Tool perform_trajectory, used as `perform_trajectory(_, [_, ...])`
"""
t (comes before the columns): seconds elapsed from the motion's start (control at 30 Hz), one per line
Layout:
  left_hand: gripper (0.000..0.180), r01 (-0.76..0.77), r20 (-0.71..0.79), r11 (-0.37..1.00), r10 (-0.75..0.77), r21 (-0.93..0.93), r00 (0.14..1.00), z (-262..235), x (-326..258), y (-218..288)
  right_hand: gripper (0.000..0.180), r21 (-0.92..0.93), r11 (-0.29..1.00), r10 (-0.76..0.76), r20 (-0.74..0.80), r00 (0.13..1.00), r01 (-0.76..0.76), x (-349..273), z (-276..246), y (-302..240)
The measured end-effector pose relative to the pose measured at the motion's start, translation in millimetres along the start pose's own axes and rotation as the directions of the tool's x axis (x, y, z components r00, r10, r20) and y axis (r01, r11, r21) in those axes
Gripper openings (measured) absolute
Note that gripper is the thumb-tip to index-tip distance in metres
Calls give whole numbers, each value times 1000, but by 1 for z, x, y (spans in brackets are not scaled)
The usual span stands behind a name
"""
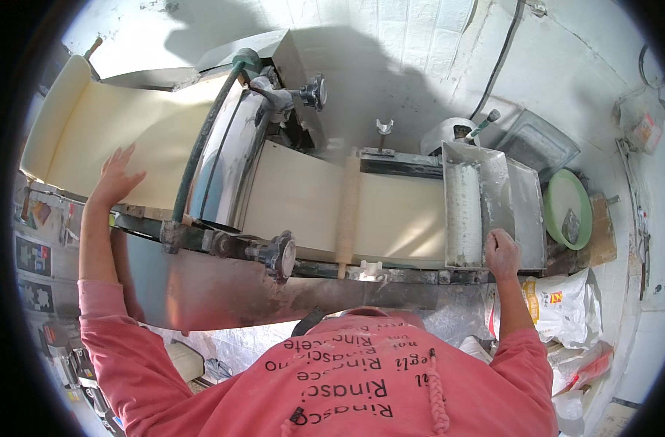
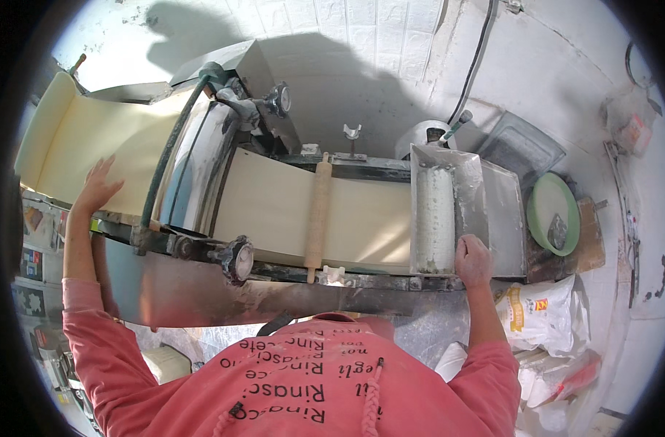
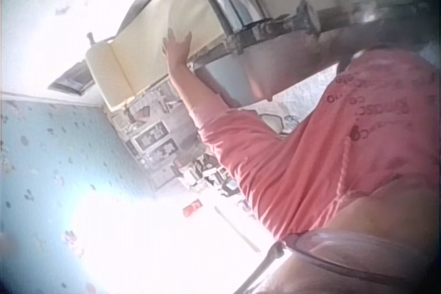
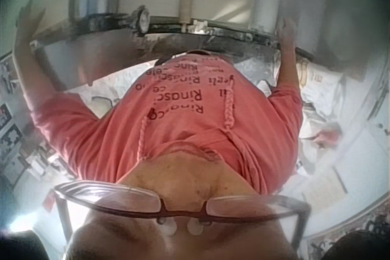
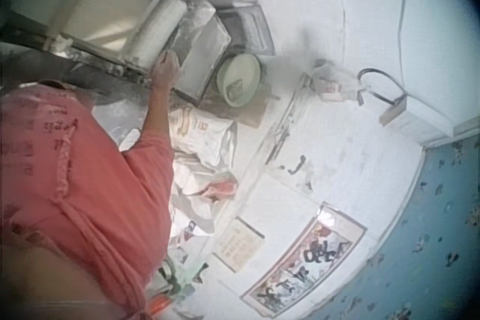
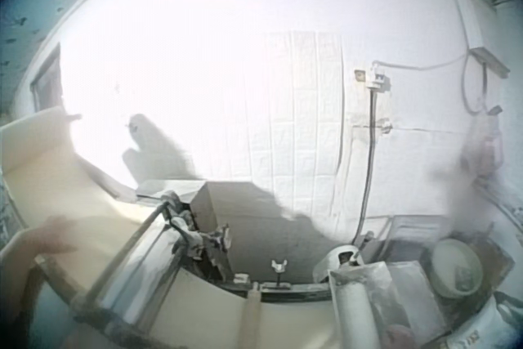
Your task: The person organizes plastic bags and containers on a stainless steel table, then operates a dough sheeter to flatten a sheet of dough. They repeatedly feed the dough through the machine, adjusting its position to ensure even thickness.
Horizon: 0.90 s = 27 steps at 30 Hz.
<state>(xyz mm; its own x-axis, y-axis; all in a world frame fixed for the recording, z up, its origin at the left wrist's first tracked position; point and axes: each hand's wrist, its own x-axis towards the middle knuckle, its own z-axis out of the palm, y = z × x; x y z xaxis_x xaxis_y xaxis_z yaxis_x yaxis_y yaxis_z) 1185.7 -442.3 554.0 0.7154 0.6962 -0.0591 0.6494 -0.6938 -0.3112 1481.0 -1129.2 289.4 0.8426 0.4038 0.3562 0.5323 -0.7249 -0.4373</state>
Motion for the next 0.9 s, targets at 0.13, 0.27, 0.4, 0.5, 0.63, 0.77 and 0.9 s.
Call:
perform_trajectory(0.13, [75, 9, 9, 998, -8, -54, 1000, 1, -1, -1, 9, -1, 1000, 14, -9, 1000, -14, 0, 0, -1])
perform_trajectory(0.27, [75, 32, 41, 997, -29, -68, 999, 2, -2, -1, 8, 13, 1000, 23, 1, 1000, -23, 0, -1, -2])
perform_trajectory(0.4, [75, 63, 70, 997, -61, -33, 996, 1, -2, 3, 8, 7, 1000, 30, -5, 1000, -30, -1, -1, -1])
perform_trajectory(0.5, [75, 42, 81, 999, -40, -25, 996, -1, -2, 6, 7, 3, 999, 42, -14, 999, -42, -1, -1, -1])
perform_trajectory(0.63, [74, 13, 92, 997, -6, -71, 996, 0, -3, 6, 8, 31, 999, 45, -18, 999, -45, -1, -2, -1])
perform_trajectory(0.77, [72, -21, 115, 995, 33, -103, 993, 2, -1, 6, 10, 16, 998, 67, -17, 998, -67, -2, -2, 1])
perform_trajectory(0.9, [72, 21, 141, 996, -8, -86, 990, -4, -5, 11, 11, 24, 999, 33, -43, 999, -33, -1, 1, 0])
